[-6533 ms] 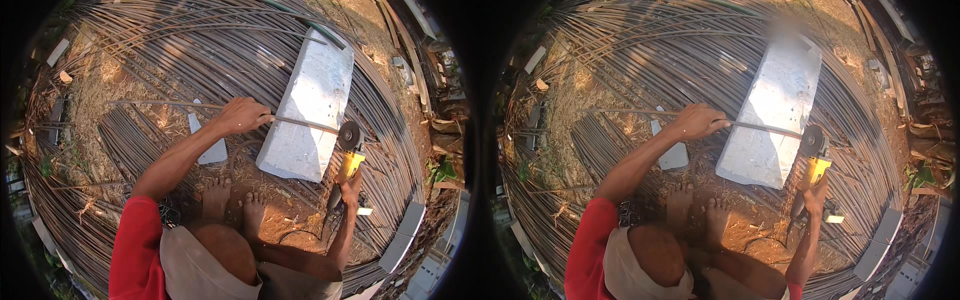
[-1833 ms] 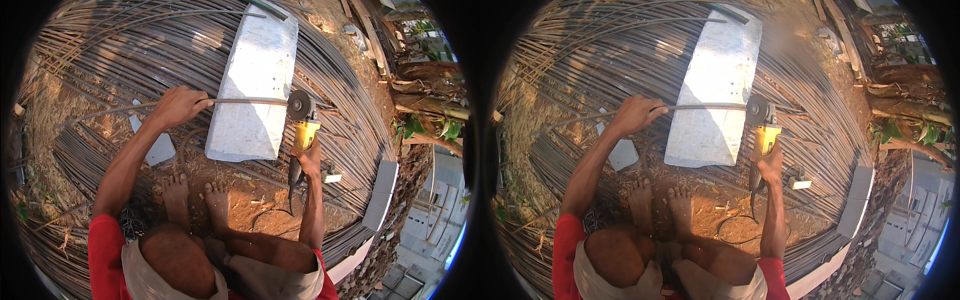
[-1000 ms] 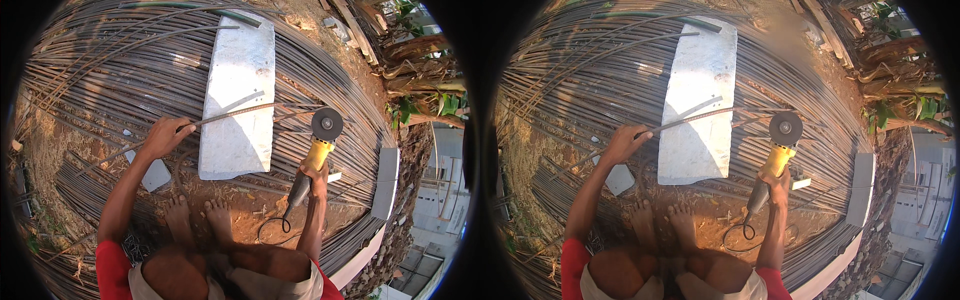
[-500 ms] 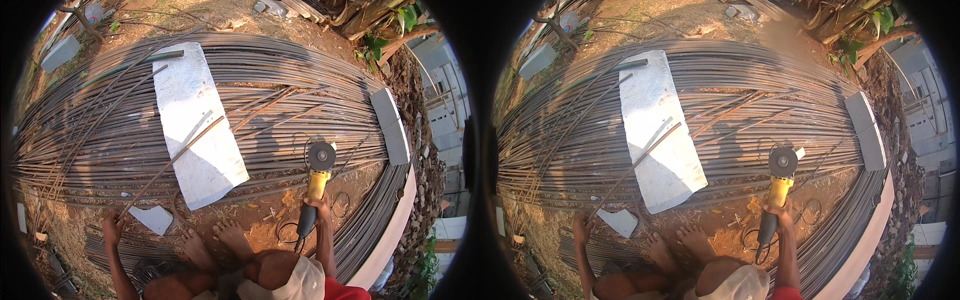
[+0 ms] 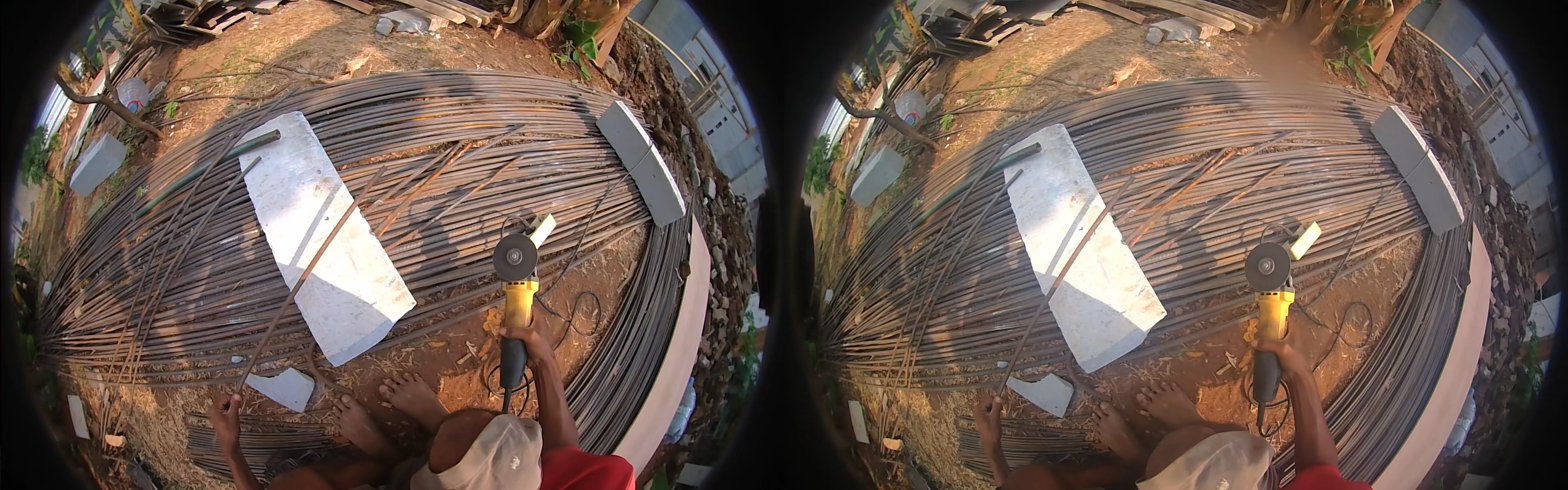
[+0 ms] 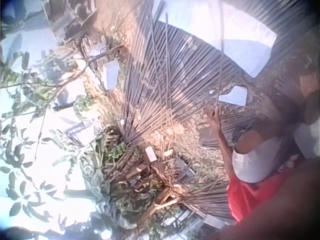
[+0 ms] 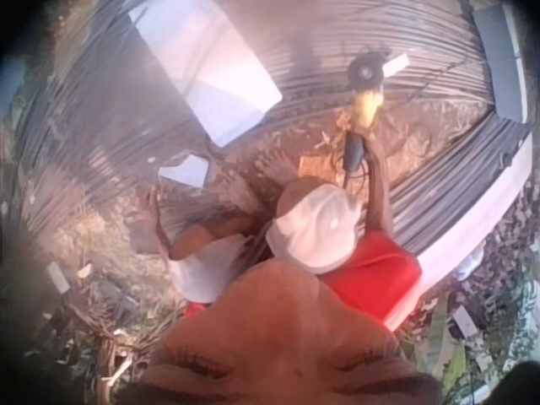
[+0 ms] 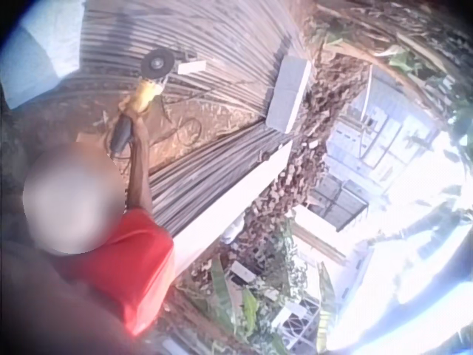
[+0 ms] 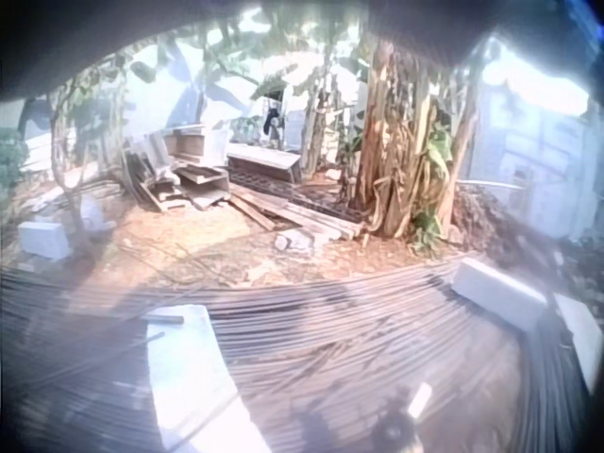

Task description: The person uses an angle grinder to cut several metal rods placed on a white board. After cutting, the person gathers the cut pieces and stacks them together.

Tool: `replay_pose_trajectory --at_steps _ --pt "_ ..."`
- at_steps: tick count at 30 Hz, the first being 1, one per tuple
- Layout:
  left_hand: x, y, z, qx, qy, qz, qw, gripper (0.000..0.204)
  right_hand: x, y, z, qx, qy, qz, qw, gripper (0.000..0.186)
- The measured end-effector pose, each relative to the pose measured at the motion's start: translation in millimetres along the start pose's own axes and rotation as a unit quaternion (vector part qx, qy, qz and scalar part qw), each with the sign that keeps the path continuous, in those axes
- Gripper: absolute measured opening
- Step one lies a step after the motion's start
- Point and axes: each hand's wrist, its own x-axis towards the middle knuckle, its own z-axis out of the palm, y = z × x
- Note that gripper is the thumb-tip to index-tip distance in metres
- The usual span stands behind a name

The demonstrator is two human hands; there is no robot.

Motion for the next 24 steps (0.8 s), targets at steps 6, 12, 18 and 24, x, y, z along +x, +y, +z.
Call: replay_pose_trajectory --at_steps 6,12,18,24 --pt "38 131 57 0.122 -0.001 0.027 0.992 0.054 5 8 8 0.035 0.005 0.004 0.999 0.08" --pt "86 223 145 0.213 -0.022 0.096 0.972 0.041 11 3 11 0.004 -0.024 -0.024 0.999 0.081" --pt "96 222 147 0.19 -0.019 0.175 0.966 0.031 4 -12 29 -0.02 -0.03 -0.015 0.999 0.068" --pt "95 205 144 0.203 -0.05 0.195 0.958 0.028 9 -14 38 -0.062 -0.068 -0.036 0.995 0.062"
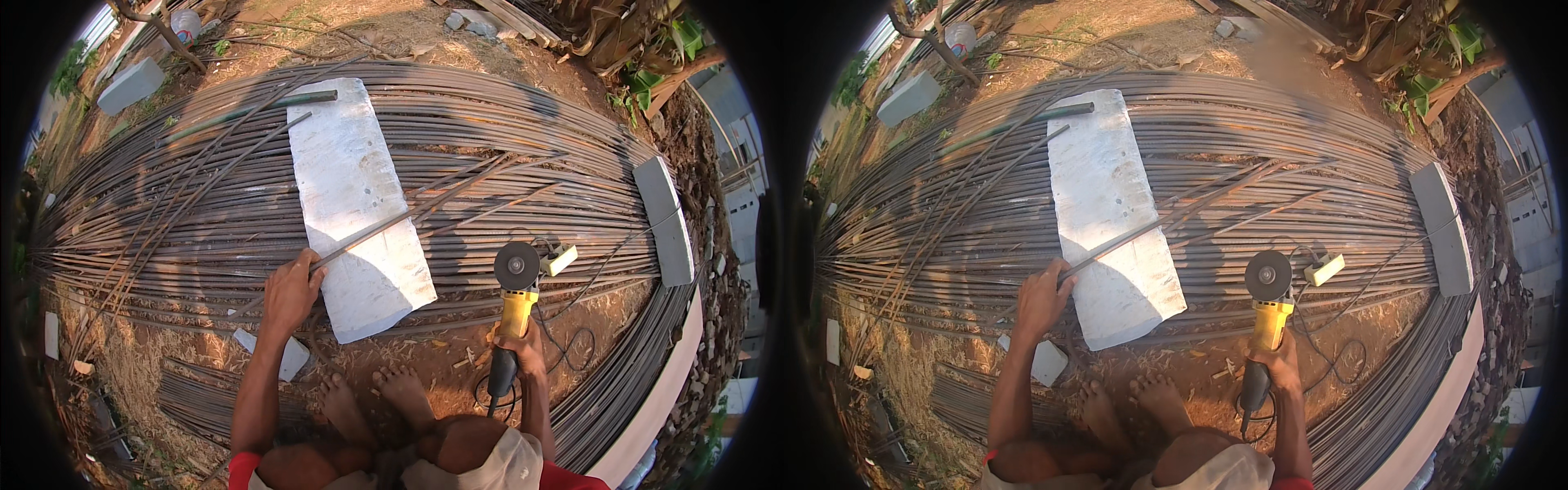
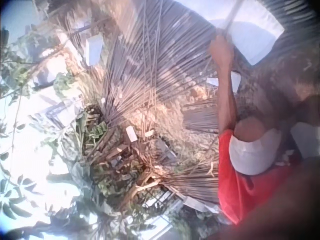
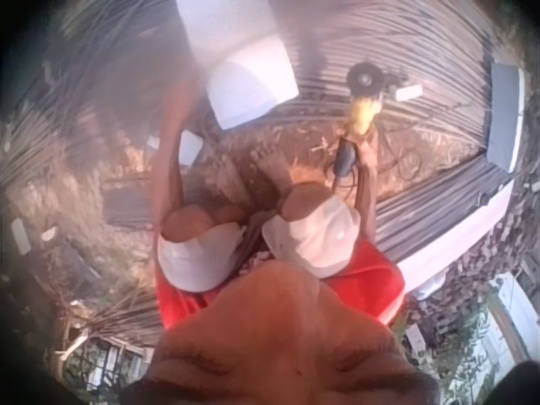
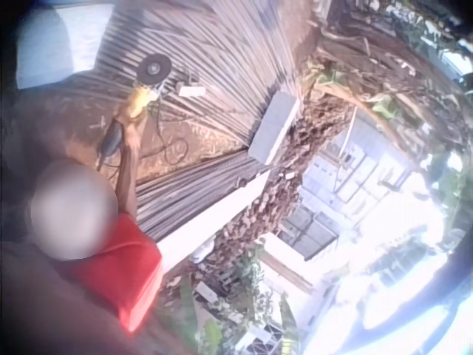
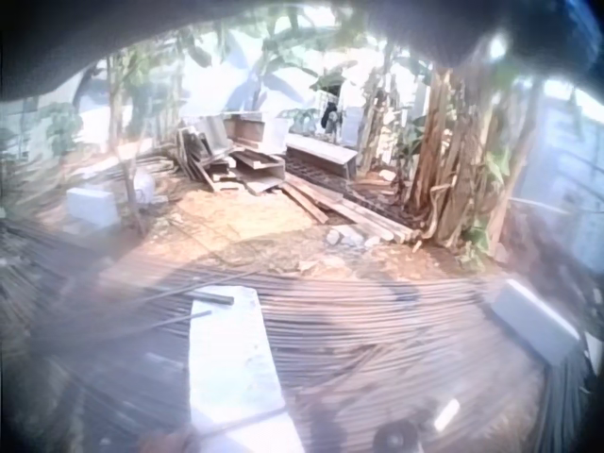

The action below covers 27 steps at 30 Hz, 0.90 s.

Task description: The person uses an angle grinder to cut several metal rods placed on a white board. After cutting, the person gathers the cut pieces and stacks them together.

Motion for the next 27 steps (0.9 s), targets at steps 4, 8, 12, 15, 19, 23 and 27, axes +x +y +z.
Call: replay_pose_trajectory --at_steps 4,8,12,15,19,23,27 --pt "-4 -3 -4 0.012 -0.036 -0.046 0.998 0.03 -1 -7 14 -0.014 -0.001 -0.017 1.0 0.059" --pt "-8 -19 2 -0.009 -0.046 -0.047 0.998 0.034 7 -20 28 -0.07 -0.024 -0.025 0.997 0.059" --pt "-6 -19 3 -0.026 -0.038 -0.061 0.997 0.037 33 -28 30 -0.146 -0.082 -0.09 0.982 0.06" --pt "-8 -25 8 -0.047 -0.012 -0.046 0.998 0.039 51 -49 46 -0.213 -0.128 -0.131 0.96 0.062" --pt "-10 -36 14 -0.053 0.027 -0.036 0.998 0.037 82 -63 67 -0.299 -0.135 -0.178 0.928 0.064" --pt "-8 -39 12 -0.064 0.033 -0.026 0.997 0.036 108 -78 80 -0.348 -0.153 -0.215 0.899 0.066" --pt "-9 -43 15 -0.058 0.019 -0.04 0.997 0.036 115 -89 91 -0.397 -0.165 -0.187 0.883 0.082"
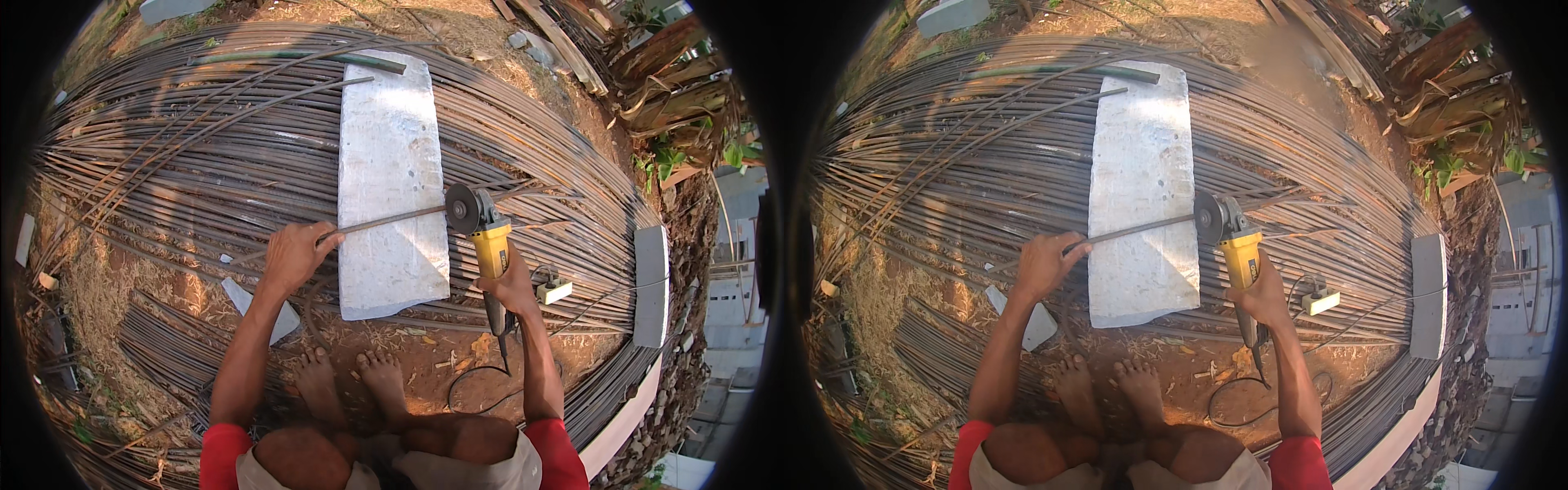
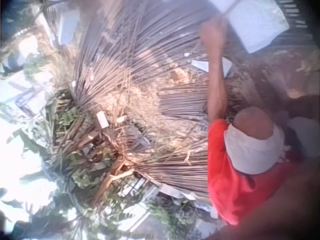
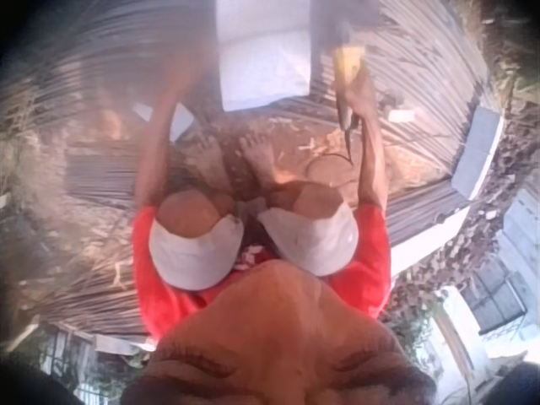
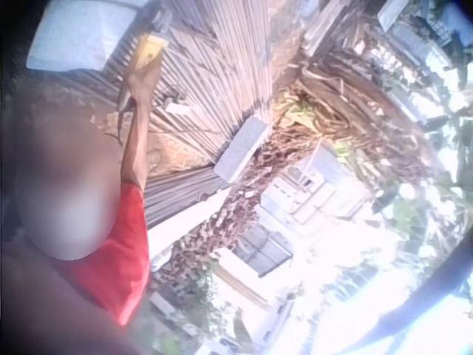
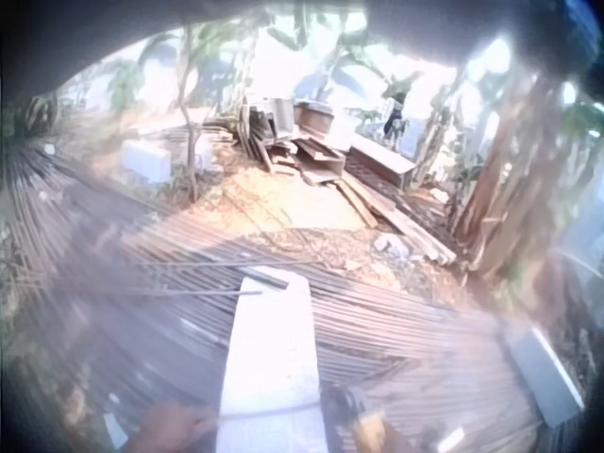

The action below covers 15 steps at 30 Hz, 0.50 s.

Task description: The person uses an angle grinder to cut several metal rods placed on a white board. After cutting, the person gathers the cut pieces and stacks them together.

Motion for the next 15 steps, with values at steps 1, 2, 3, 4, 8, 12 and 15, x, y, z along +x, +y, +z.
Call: replay_pose_trajectory --at_steps 1,2,3,4,8,12,15 --pt "0.7 2.2 -1.8 -0.005 -0.005 -0.002 1.0 0.035 1.7 1.1 -1.5 -0.008 -0.003 0.002 1.0 0.082" --pt "1.2 3.4 -2.2 -0.01 -0.01 -0.005 1.0 0.034 3.7 1.6 -2.6 -0.015 -0.005 0.004 1.0 0.083" --pt "1.4 3.5 -2.8 -0.012 -0.007 -0.001 1.0 0.034 4.2 0.4 -3.1 -0.021 -0.007 0.004 1.0 0.083" --pt "1.2 3.1 -3.2 -0.014 -0.004 0.003 1.0 0.033 3.8 -0.3 -3.5 -0.016 -0.006 0.009 1.0 0.083" --pt "0.8 -0.3 -5.2 -0.018 -0.001 0.011 1.0 0.033 3.9 -2.8 -1.2 -0.001 -0.003 0.015 1.0 0.083" --pt "1.0 -4.5 -5.9 -0.012 -0.018 -0.003 1.0 0.035 5.3 -1.3 2.9 -0.006 0.001 0.001 1.0 0.084" --pt "4.8 -2.7 -4.0 -0.002 -0.031 -0.011 0.999 0.035 3.2 -1.7 1.2 0.007 0.012 0.009 1.0 0.086"
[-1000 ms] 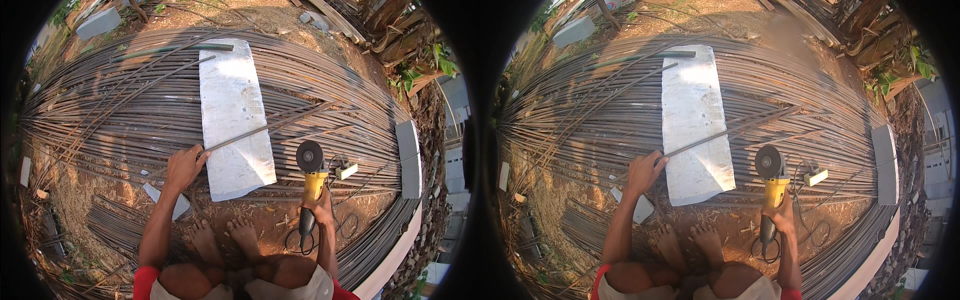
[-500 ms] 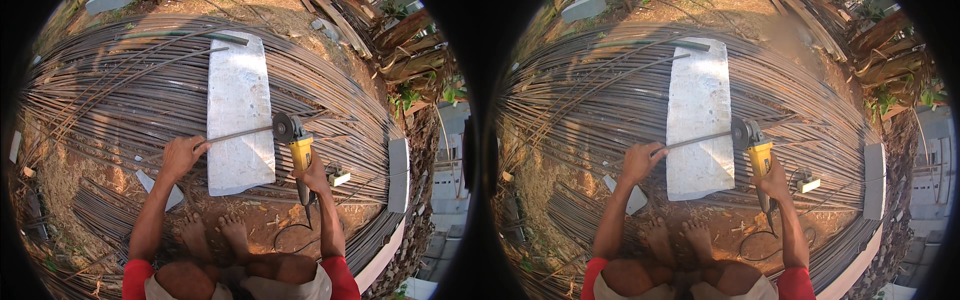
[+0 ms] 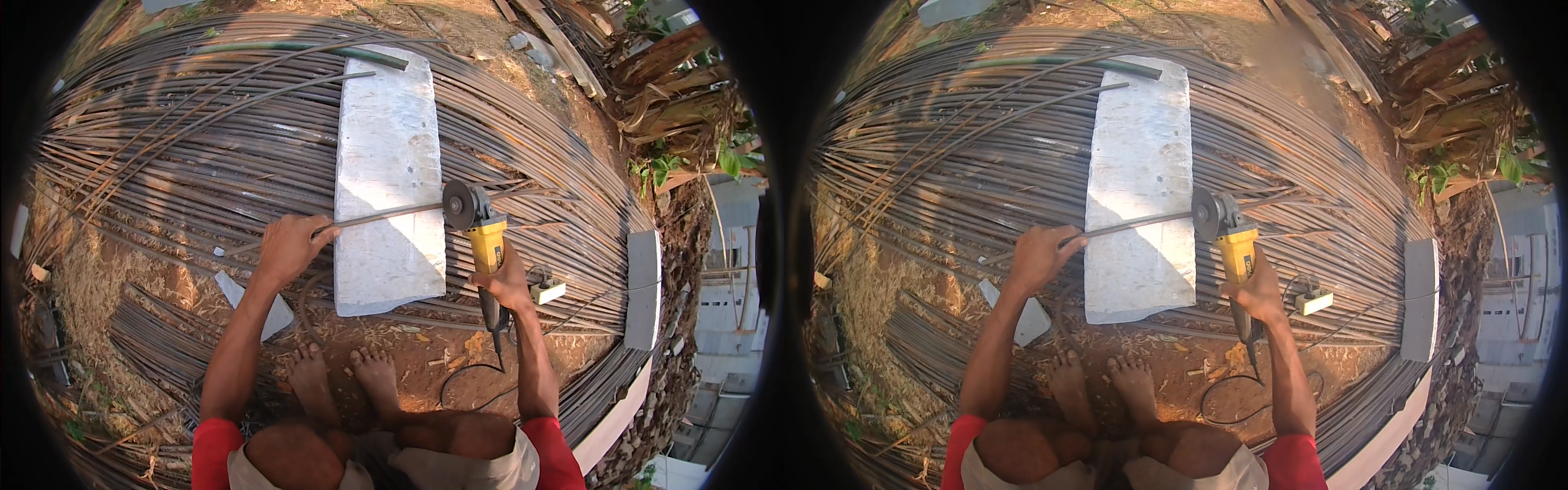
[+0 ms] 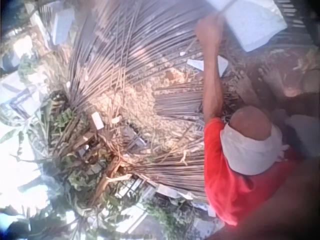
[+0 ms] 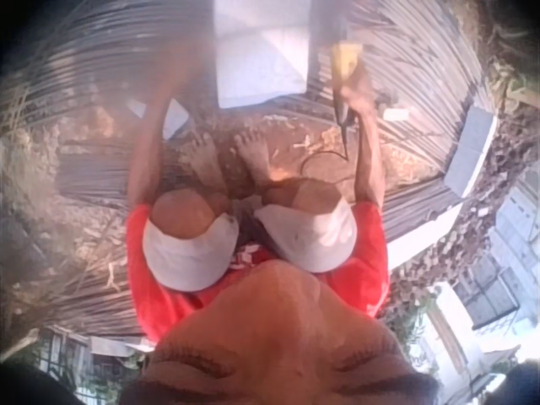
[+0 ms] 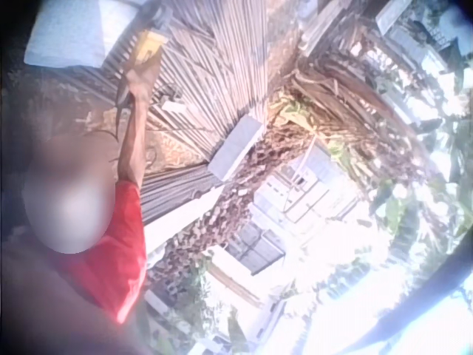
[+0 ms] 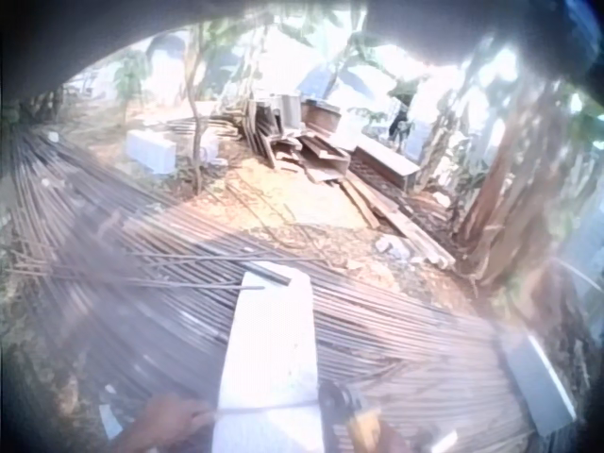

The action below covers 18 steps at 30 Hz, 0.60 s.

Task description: The person uses an angle grinder to cut several metal rods placed on a white board. After cutting, the person gathers the cut pieces and stacks them together.

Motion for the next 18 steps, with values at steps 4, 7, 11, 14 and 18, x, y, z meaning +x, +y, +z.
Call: replay_pose_trajectory --at_steps 4,7,11,14,18 --pt "-2 8 -6 -0.004 -0.001 -0.015 1.0 0.032 4 3 -1 -0.014 -0.012 0.019 1.0 0.086" --pt "-2 3 -3 -0.02 0.014 0.004 1.0 0.032 5 5 -1 -0.057 0.007 -0.004 0.998 0.084" --pt "1 8 -2 -0.031 0.019 0.013 0.999 0.034 3 6 -6 -0.061 0.016 0.007 0.998 0.085" --pt "2 -1 4 -0.002 0.021 0.023 1.0 0.034 2 4 -4 -0.069 -0.006 0.034 0.997 0.091" --pt "-2 3 -2 0.009 0.027 0.028 0.999 0.036 0 1 -1 -0.029 -0.004 0.027 0.999 0.086"
